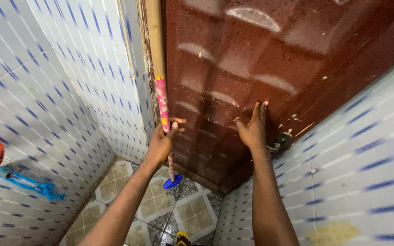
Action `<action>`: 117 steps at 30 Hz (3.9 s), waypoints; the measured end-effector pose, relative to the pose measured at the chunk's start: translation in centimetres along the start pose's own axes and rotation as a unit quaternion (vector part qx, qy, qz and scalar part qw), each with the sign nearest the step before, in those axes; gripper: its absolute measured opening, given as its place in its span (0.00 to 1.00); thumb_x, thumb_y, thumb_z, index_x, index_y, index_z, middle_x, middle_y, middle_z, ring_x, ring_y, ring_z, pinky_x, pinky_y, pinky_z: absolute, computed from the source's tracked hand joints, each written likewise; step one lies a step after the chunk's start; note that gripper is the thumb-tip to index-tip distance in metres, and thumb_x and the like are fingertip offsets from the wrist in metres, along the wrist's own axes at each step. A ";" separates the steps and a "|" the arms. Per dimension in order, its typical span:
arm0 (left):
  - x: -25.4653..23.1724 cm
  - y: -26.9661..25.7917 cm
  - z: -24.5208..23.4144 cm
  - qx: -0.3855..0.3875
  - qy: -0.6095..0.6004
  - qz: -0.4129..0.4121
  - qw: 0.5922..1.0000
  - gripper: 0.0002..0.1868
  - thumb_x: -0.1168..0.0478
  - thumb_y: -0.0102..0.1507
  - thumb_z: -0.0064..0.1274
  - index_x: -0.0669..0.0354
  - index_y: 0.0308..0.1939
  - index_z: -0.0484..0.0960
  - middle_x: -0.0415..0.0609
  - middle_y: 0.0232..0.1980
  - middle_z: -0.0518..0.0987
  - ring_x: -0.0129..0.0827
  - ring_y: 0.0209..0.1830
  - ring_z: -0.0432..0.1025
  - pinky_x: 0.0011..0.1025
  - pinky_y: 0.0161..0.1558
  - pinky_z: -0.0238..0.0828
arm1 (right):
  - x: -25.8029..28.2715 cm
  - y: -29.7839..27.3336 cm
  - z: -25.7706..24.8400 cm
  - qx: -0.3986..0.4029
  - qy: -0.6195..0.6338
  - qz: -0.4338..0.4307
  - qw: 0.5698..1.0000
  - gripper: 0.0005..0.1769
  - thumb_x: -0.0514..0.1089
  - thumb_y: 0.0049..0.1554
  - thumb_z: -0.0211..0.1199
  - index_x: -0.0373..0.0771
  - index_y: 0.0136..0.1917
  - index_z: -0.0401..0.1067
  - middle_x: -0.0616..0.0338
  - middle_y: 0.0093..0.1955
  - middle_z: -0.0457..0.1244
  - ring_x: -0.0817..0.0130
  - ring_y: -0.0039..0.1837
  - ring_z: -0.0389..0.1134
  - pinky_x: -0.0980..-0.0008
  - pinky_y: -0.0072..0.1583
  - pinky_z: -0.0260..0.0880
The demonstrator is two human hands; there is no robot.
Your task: The person cleans a squat toilet by using a mop and water from a bucket and a yellow jug. The person scrubs the toilet area with the mop and then pours water from the jug onto the toilet surface.
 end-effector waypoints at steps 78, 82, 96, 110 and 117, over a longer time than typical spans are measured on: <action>0.2 -31.2 -19.2 -0.569 -0.146 -0.154 0.794 0.21 0.55 0.70 0.41 0.54 0.66 0.72 0.46 0.67 0.79 0.34 0.61 0.76 0.33 0.62 0.71 | 30.1 -17.1 39.5 0.535 0.330 -0.101 0.771 0.17 0.49 0.66 0.57 0.39 0.38 0.70 0.63 0.32 0.61 0.74 0.32 0.61 0.71 0.33 0.61; 0.3 -28.5 -18.0 -0.571 -0.139 -0.136 0.797 0.21 0.54 0.70 0.41 0.55 0.66 0.72 0.47 0.67 0.79 0.34 0.61 0.76 0.33 0.61 0.71 | 32.3 -17.6 38.4 0.702 0.335 -0.236 0.582 0.15 0.46 0.63 0.64 0.37 0.37 0.69 0.62 0.34 0.64 0.76 0.35 0.63 0.74 0.37 0.66; 2.4 -27.5 -12.3 -0.596 -0.134 -0.162 0.775 0.22 0.58 0.69 0.38 0.53 0.67 0.71 0.46 0.68 0.78 0.33 0.62 0.75 0.32 0.62 0.70 | 28.1 -10.8 38.1 0.465 0.437 -0.246 0.730 0.16 0.48 0.66 0.55 0.44 0.36 0.68 0.67 0.31 0.62 0.78 0.32 0.65 0.75 0.31 0.67; 1.9 -27.5 -7.5 -0.607 -0.136 -0.116 0.774 0.21 0.57 0.70 0.40 0.54 0.66 0.72 0.47 0.66 0.79 0.34 0.62 0.76 0.30 0.60 0.70 | 32.4 -1.5 26.0 0.244 0.626 -0.237 0.702 0.28 0.57 0.70 0.56 0.48 0.31 0.56 0.70 0.24 0.48 0.78 0.24 0.52 0.74 0.29 0.61; 3.1 -25.7 -6.3 -0.603 -0.130 -0.135 0.776 0.21 0.57 0.69 0.42 0.54 0.66 0.73 0.46 0.66 0.80 0.32 0.59 0.77 0.30 0.59 0.72 | 24.4 -7.9 36.4 0.426 0.410 -0.121 0.797 0.25 0.57 0.67 0.49 0.46 0.33 0.67 0.68 0.24 0.60 0.79 0.25 0.62 0.74 0.27 0.62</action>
Point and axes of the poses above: each hand's wrist, its own y-axis towards the middle knuckle, its own z-axis out of the palm, x = y × z, the point moved 6 cm from there along y, towards the middle knuckle
